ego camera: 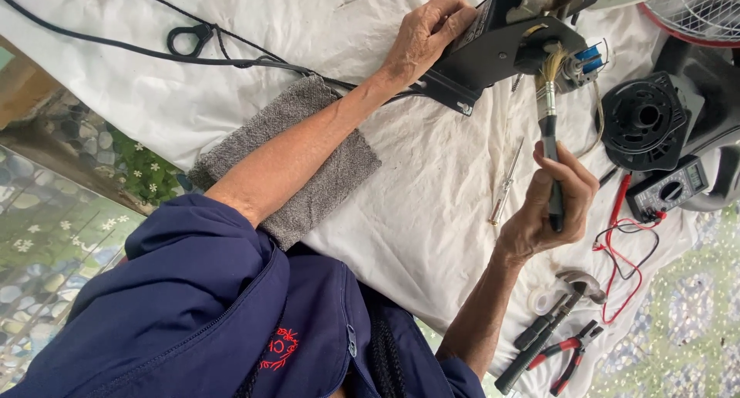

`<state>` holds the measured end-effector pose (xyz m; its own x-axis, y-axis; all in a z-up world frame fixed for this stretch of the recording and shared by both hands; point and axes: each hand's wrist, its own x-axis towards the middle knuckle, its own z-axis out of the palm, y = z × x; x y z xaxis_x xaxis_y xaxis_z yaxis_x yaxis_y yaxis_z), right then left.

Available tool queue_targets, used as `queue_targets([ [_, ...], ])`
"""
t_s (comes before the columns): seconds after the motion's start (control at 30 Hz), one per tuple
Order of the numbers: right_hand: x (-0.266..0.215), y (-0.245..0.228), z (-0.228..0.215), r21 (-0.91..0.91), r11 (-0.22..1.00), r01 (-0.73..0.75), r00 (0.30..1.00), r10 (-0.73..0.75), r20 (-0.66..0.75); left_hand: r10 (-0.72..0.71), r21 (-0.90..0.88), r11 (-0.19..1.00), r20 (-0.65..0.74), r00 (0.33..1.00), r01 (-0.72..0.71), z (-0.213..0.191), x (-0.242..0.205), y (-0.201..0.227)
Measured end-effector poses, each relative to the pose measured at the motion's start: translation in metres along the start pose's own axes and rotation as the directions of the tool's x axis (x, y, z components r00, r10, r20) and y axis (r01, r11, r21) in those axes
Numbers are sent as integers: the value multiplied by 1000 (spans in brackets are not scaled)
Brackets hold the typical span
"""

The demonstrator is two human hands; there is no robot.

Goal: The person is cleaning a motor assembly from a fan using a brush and a small metal tool to remove dust and debris.

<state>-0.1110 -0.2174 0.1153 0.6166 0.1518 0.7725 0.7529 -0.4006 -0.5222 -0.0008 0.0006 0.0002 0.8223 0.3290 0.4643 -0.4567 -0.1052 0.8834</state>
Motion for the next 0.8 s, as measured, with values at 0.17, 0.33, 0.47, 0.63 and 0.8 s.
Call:
queue_targets([
  [0.17, -21, 32, 4, 271, 944, -188, 974, 216, -75, -28, -13, 1000, 9, 1000, 28, -1, -1, 5],
  [0.33, -34, 38, 10, 336, 885, -321, 933, 357, -52, -39, -16, 999, 14, 999, 39, -1, -1, 5],
  [0.47, -46, 47, 16, 386, 837, -388, 898, 438, -46, -6, 0, 1000, 13, 1000, 6, -2, -2, 6],
  [0.63, -49, 44, 20, 403, 794, -455, 856, 515, -48, 15, 11, 1000, 18, 1000, -15, -2, -1, 6],
  [0.8, -45, 39, 22, 361, 807, -468, 855, 517, -46, 2, -5, 1000, 11, 1000, -2, -3, -1, 6],
])
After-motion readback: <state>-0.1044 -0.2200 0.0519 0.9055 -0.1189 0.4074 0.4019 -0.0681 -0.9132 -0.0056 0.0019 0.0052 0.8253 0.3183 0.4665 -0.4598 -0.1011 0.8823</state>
